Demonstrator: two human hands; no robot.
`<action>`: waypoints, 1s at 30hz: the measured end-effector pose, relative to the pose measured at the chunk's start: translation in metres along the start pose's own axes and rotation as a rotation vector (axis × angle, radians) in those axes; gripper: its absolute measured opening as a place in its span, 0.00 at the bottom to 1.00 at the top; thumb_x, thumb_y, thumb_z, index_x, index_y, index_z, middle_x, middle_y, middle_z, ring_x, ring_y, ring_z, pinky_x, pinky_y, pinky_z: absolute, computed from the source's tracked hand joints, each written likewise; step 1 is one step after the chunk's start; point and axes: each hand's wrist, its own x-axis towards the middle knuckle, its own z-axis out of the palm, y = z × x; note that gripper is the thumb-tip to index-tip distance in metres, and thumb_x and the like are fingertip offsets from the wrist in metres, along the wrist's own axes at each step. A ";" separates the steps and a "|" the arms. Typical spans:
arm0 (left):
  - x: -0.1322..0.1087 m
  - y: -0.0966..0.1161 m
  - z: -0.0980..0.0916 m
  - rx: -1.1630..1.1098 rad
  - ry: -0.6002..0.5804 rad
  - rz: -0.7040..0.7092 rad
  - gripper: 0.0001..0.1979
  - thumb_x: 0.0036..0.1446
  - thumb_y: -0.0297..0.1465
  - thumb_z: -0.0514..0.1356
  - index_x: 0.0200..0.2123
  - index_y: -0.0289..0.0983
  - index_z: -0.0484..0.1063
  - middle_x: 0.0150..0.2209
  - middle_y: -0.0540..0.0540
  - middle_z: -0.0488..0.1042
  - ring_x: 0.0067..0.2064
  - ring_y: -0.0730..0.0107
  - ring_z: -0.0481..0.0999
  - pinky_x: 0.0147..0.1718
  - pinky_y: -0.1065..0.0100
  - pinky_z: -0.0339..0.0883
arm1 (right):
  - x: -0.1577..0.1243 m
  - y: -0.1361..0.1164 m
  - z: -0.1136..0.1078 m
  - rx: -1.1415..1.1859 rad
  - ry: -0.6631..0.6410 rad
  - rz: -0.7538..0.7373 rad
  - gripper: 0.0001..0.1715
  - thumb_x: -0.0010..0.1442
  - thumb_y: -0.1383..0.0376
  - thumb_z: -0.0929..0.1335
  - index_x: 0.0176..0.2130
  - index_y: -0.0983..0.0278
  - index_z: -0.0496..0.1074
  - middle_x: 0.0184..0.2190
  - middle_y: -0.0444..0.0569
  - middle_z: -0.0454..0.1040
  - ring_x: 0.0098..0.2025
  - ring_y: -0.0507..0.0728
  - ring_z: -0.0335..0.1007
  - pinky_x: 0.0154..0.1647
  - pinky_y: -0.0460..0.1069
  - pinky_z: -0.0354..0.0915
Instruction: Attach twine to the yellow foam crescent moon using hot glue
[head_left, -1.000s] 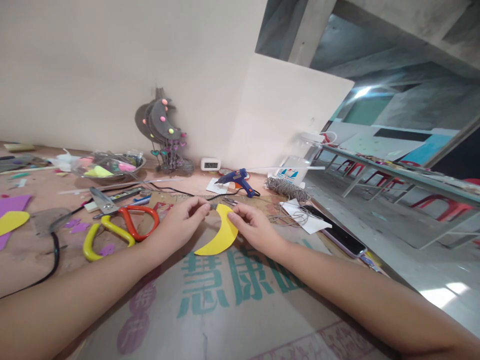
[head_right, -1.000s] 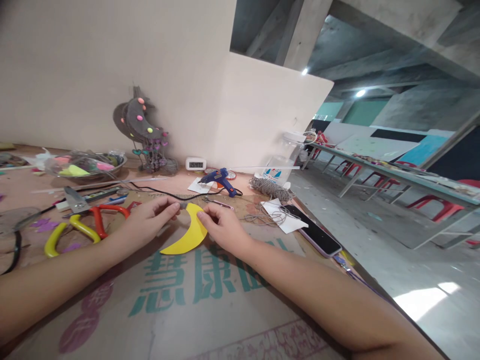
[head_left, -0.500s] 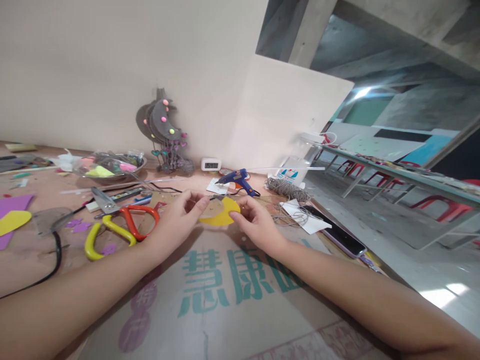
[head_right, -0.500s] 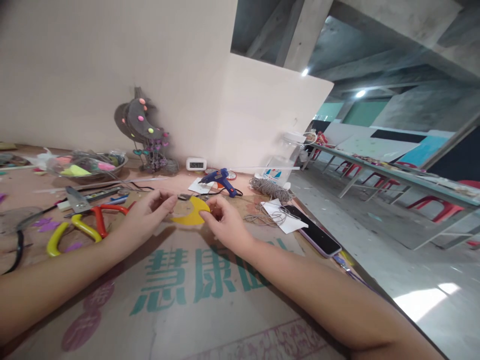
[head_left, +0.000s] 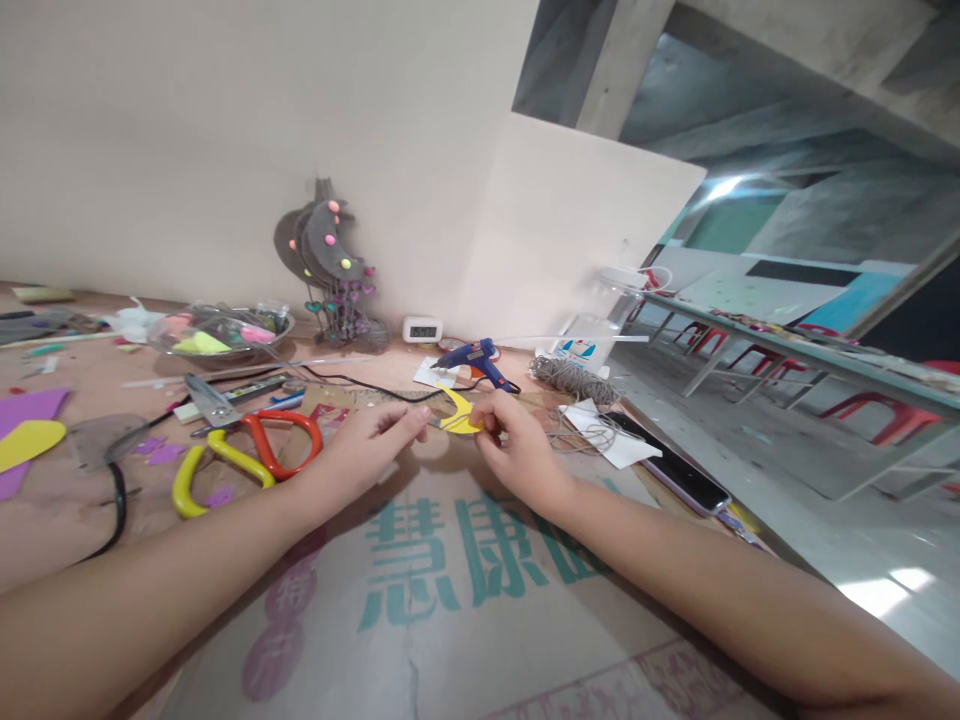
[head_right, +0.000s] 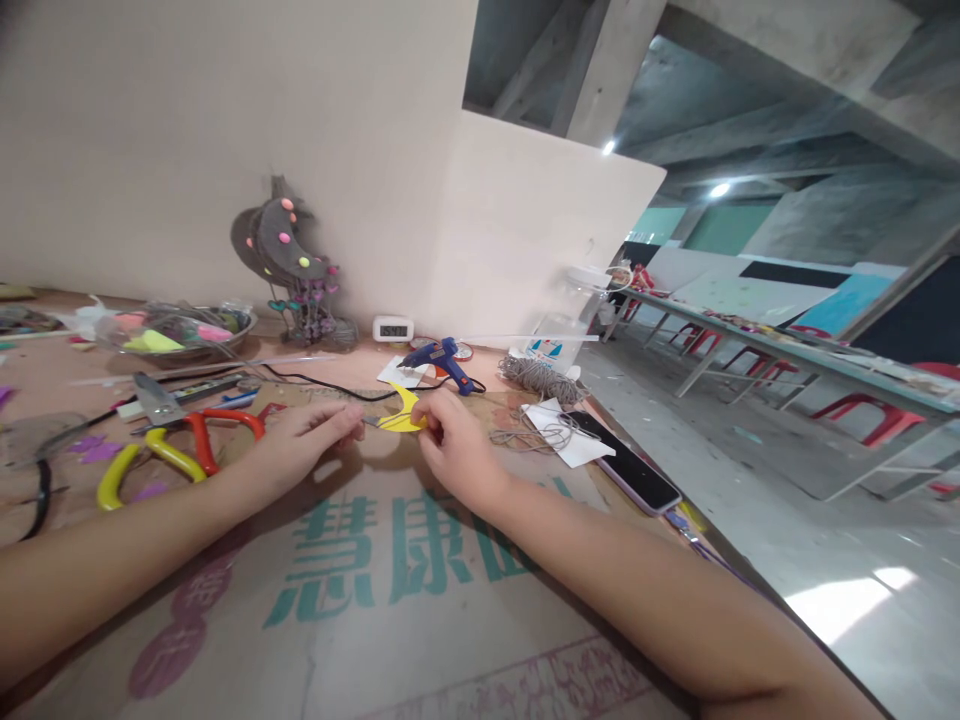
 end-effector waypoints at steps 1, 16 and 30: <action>0.000 0.000 0.000 0.007 -0.014 0.000 0.18 0.55 0.42 0.49 0.24 0.36 0.67 0.21 0.52 0.64 0.25 0.73 0.63 0.23 0.74 0.55 | 0.000 0.000 0.000 -0.006 0.006 0.005 0.11 0.48 0.77 0.59 0.31 0.64 0.61 0.25 0.43 0.57 0.28 0.51 0.54 0.29 0.45 0.54; -0.002 0.003 0.001 0.182 0.021 0.061 0.14 0.57 0.38 0.47 0.28 0.37 0.67 0.26 0.52 0.69 0.31 0.70 0.67 0.29 0.73 0.57 | 0.003 -0.001 -0.002 0.412 0.164 0.255 0.08 0.59 0.61 0.59 0.37 0.63 0.58 0.30 0.45 0.59 0.30 0.51 0.57 0.32 0.46 0.59; -0.001 0.003 0.001 0.224 0.025 0.026 0.15 0.57 0.39 0.48 0.30 0.37 0.69 0.29 0.51 0.72 0.32 0.70 0.69 0.30 0.72 0.58 | 0.008 0.004 -0.003 0.462 -0.024 0.334 0.15 0.59 0.57 0.61 0.28 0.65 0.65 0.21 0.41 0.59 0.24 0.48 0.53 0.25 0.44 0.54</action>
